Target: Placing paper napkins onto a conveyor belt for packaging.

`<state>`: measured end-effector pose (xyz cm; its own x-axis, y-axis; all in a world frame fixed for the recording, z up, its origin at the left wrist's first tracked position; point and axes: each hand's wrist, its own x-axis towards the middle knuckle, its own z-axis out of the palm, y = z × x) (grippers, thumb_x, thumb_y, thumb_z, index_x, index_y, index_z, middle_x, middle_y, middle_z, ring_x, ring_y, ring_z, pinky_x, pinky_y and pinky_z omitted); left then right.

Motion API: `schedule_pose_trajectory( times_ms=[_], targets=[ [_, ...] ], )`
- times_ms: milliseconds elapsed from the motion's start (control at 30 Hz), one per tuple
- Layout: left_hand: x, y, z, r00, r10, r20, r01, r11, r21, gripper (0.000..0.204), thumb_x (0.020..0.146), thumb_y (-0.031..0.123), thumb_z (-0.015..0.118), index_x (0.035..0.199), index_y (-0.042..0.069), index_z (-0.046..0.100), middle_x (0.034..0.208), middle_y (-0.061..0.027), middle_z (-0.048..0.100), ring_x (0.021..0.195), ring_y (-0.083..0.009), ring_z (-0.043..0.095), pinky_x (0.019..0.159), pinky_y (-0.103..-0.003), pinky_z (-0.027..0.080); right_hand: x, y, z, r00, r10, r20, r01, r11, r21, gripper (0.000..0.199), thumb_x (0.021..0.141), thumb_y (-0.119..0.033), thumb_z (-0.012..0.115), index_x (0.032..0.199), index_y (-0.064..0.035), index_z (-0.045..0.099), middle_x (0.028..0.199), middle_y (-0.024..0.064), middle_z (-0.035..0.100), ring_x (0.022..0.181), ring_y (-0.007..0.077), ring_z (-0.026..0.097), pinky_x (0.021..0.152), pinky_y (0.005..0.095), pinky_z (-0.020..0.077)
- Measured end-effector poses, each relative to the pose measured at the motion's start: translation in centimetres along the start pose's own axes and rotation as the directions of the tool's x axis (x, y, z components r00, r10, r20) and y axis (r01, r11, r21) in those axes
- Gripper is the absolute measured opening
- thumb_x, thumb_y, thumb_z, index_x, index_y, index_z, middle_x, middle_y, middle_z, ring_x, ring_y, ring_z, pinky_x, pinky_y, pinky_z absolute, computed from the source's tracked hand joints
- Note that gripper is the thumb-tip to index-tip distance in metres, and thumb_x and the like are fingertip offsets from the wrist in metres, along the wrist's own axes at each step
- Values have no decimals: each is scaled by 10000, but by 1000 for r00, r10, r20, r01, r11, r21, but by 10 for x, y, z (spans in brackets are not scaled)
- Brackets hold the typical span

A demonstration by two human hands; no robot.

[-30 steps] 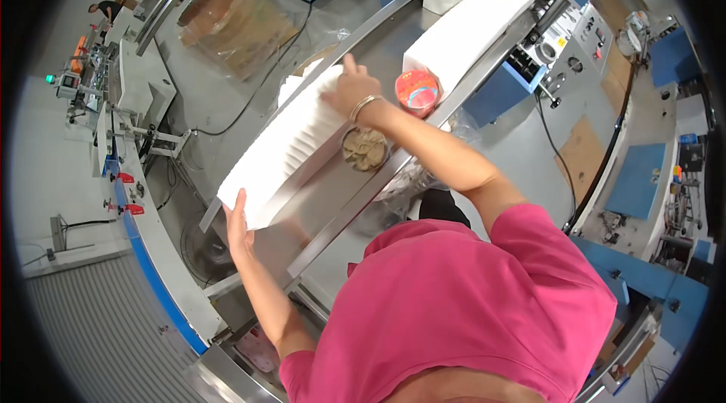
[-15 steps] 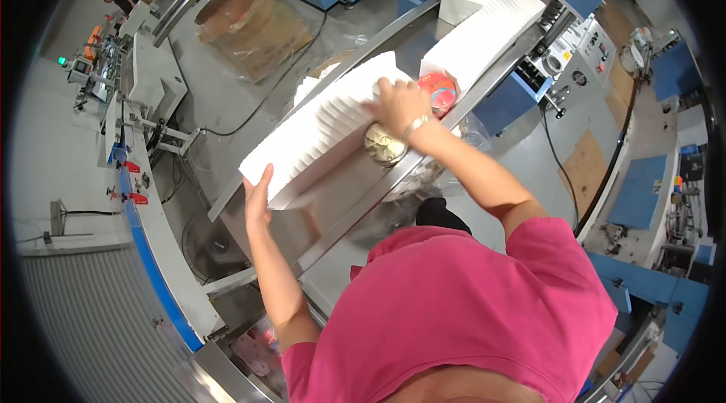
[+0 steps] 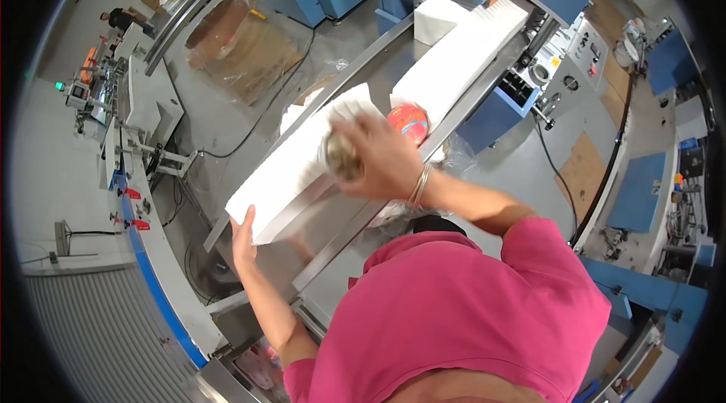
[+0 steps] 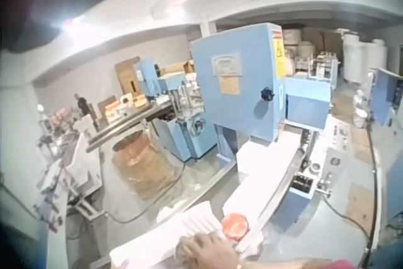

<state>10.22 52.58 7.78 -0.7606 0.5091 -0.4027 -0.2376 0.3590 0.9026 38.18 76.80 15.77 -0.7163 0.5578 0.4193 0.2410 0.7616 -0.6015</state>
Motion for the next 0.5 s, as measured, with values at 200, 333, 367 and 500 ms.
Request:
schedule_pose_trajectory(
  times_ms=[200,333,367,500],
  targets=[
    [1,-8,-8,999,-6,-36,4,999,-46,894,826,294,702,1471,58,130,1463,-119,297,1345,-240,292,1090,-344,219,119,140,-22,960,146,-240,-235,883,-405,749,630,-394,699,1285,-148,431,1118,221,497,928,422,555,727,477,510],
    [1,-14,-8,999,-1,-43,-1,999,-38,879,817,292,710,1466,70,161,1450,-108,323,1333,-238,305,1083,-351,227,138,228,-30,862,505,-28,-453,746,-488,772,603,-396,726,1282,-153,451,1145,229,516,994,434,572,811,469,504],
    [1,-16,-9,1000,-1,-30,0,1000,-22,875,813,295,712,1464,73,171,1445,-105,332,1330,-238,309,1081,-354,229,136,250,-27,873,487,-20,-428,747,-509,783,594,-393,735,1285,-158,452,1159,237,515,1000,431,576,830,456,503],
    [-5,-14,-7,997,-41,-67,41,999,5,866,807,287,718,1458,68,191,1437,-98,347,1333,-229,299,1086,-346,216,133,266,-21,864,504,-5,-397,675,-622,657,678,-346,711,1250,-117,484,1186,219,513,1058,377,556,893,431,463]
  ],
)
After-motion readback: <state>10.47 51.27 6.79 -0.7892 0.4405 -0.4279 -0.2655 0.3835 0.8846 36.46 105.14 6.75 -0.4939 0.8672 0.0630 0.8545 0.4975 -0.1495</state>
